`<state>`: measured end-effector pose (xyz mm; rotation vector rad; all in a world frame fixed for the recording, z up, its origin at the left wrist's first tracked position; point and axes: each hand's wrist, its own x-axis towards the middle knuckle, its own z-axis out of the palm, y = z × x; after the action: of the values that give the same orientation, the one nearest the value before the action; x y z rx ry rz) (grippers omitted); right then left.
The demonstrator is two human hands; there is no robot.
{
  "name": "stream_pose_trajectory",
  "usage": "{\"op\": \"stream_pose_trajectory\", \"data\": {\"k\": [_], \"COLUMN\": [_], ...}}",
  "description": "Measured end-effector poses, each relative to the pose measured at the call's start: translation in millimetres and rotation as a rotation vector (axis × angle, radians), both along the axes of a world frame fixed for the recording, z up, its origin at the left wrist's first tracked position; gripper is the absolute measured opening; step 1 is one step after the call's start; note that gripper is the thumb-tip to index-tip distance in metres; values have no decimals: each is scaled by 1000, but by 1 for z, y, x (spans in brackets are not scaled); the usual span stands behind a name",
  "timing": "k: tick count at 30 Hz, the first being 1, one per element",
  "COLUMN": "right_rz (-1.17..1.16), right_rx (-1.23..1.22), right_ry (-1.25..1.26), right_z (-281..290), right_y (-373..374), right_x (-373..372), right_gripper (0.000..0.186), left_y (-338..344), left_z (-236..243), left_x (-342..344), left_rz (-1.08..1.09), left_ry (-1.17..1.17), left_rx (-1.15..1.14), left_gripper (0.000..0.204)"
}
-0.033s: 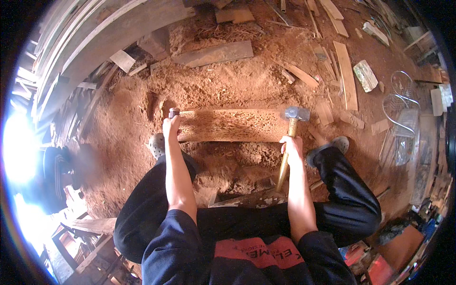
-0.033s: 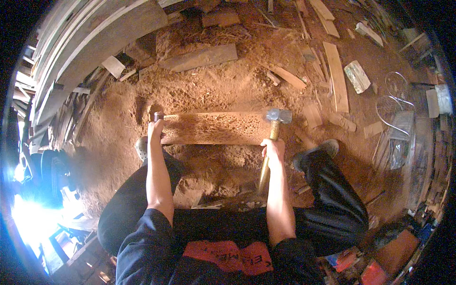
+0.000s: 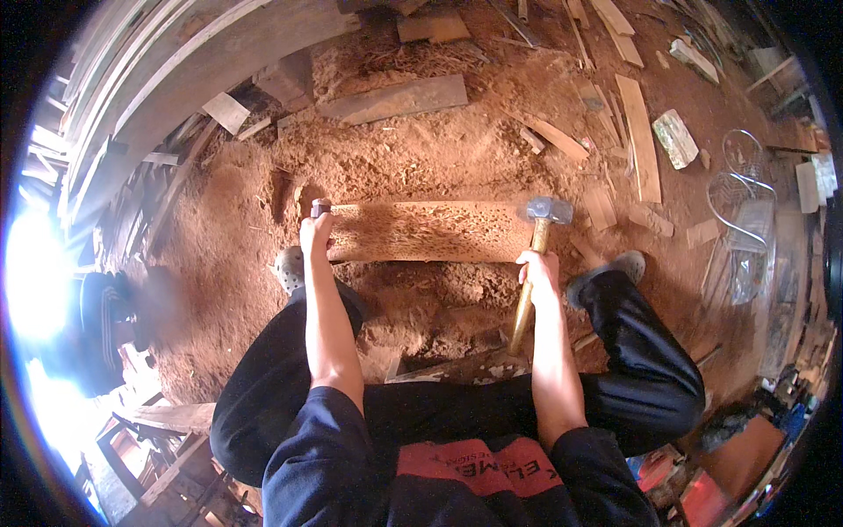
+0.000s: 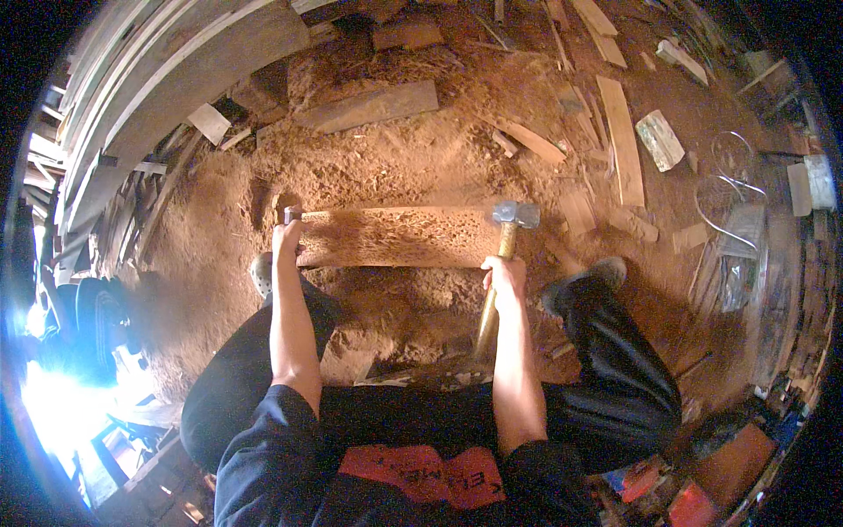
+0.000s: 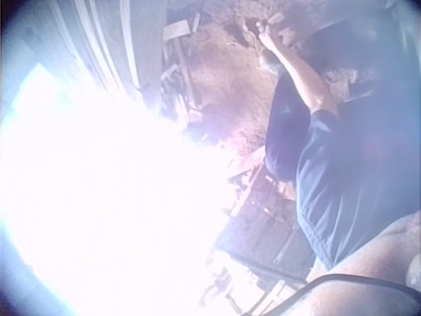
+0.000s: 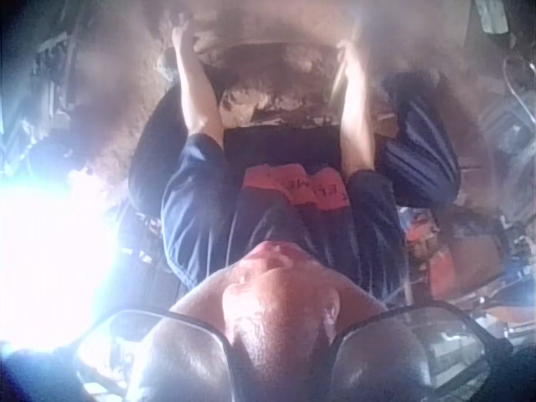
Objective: The person sits on the floor and repeatedly strikes a chisel with a mallet to carve a rectangular wooden plank resting between their feet. Wood shavings accumulate around the plank as the carving progresses.
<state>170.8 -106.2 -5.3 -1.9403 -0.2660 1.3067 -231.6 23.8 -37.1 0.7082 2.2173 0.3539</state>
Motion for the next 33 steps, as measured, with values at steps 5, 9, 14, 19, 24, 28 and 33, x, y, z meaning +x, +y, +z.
{"op": "stream_pose_trajectory", "data": {"k": [5, 9, 14, 19, 24, 28, 33], "right_rz": [-27, 31, -78, -219, -288, -94, -26], "right_rx": [43, -32, -30, 65, 158, -57, -13], "right_ry": [49, 29, 72, 75, 161, 53, -24], "right_z": [-6, -6, -17, -33, -63, -51, -25], "right_y": [2, 3, -4, -7, -22, -17, -10], "right_x": [-2, 0, 6, 3, 16, 8, -4], "right_gripper": [11, 11, 10, 8, 10, 19, 13], "left_y": [11, 7, 14, -4, -23, -25, -27], "left_z": [-9, -14, 12, 15, 23, 7, -2], "left_x": [-6, -3, 87, 191, 250, 251, 253], "left_rz": [27, -79, -562, -1094, -1221, -1216, -1149], "left_ry": [-6, 77, 38, 162, 70, 90, 79], "left_rx": [29, 77, 254, 259, 107, 101, 216], "left_gripper": [29, 36, 46, 52, 85, 82, 69]}}
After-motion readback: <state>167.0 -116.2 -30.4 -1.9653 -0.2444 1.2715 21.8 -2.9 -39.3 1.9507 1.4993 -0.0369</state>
